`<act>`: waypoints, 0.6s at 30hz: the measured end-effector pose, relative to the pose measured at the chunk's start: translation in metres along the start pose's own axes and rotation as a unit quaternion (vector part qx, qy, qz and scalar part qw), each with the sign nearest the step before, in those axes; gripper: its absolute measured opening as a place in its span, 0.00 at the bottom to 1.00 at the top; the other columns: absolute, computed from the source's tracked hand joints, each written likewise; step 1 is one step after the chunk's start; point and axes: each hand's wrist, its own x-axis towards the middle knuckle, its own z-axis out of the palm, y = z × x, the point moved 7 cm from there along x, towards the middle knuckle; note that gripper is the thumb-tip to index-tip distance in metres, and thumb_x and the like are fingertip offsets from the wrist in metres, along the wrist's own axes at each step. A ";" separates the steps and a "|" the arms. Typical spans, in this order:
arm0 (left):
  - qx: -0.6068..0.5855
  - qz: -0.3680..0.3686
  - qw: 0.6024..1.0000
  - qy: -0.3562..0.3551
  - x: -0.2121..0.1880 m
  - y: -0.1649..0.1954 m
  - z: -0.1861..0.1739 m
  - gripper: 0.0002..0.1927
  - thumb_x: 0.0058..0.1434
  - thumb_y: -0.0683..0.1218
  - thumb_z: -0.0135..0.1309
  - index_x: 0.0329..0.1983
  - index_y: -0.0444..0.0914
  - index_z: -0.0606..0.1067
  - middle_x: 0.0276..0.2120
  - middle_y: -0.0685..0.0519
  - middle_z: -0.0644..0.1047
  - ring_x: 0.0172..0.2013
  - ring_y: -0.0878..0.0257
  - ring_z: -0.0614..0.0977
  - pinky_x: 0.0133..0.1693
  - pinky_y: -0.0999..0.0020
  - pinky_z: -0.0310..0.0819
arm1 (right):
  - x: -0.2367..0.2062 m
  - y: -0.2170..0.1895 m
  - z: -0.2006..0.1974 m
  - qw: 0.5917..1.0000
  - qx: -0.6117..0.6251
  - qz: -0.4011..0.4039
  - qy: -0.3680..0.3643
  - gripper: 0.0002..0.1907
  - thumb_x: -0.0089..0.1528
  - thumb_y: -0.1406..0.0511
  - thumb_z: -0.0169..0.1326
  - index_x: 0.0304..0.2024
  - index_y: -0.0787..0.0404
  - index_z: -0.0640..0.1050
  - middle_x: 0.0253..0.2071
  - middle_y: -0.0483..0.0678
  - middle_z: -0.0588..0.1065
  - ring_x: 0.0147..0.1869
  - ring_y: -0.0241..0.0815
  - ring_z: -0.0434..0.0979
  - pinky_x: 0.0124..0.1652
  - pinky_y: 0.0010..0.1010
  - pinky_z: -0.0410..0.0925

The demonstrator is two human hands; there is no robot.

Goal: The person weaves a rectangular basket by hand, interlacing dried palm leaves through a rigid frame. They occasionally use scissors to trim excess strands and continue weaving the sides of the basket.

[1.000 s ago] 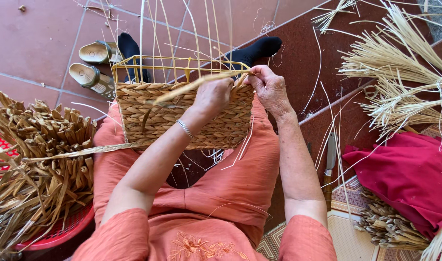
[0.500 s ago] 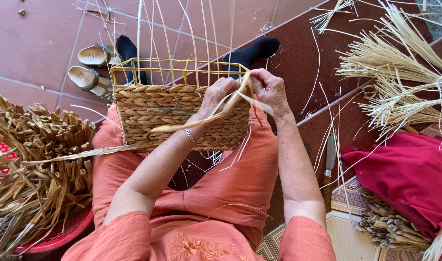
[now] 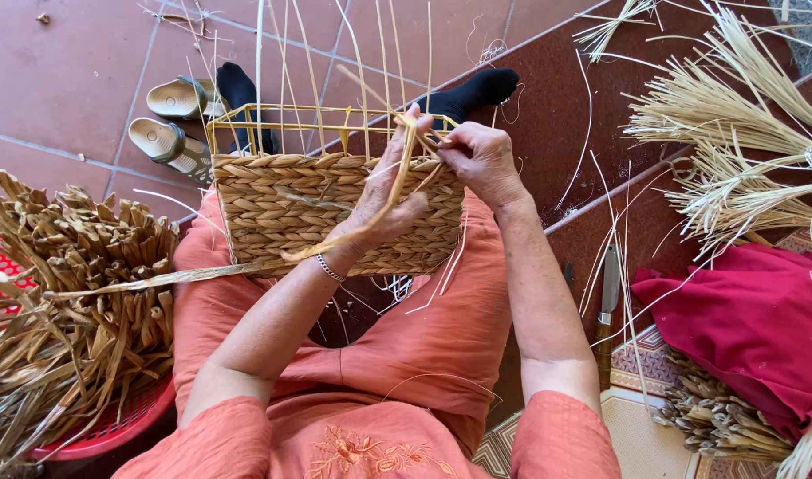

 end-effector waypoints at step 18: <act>0.504 -0.035 0.860 -0.070 -0.005 -0.036 -0.021 0.30 0.59 0.49 0.68 0.63 0.36 0.74 0.46 0.49 0.70 0.49 0.55 0.68 0.44 0.55 0.59 | -0.021 0.002 0.000 0.990 0.115 0.082 0.003 0.02 0.66 0.69 0.60 0.39 0.61 0.80 0.38 0.46 0.83 0.42 0.32 0.84 0.43 0.26 0.78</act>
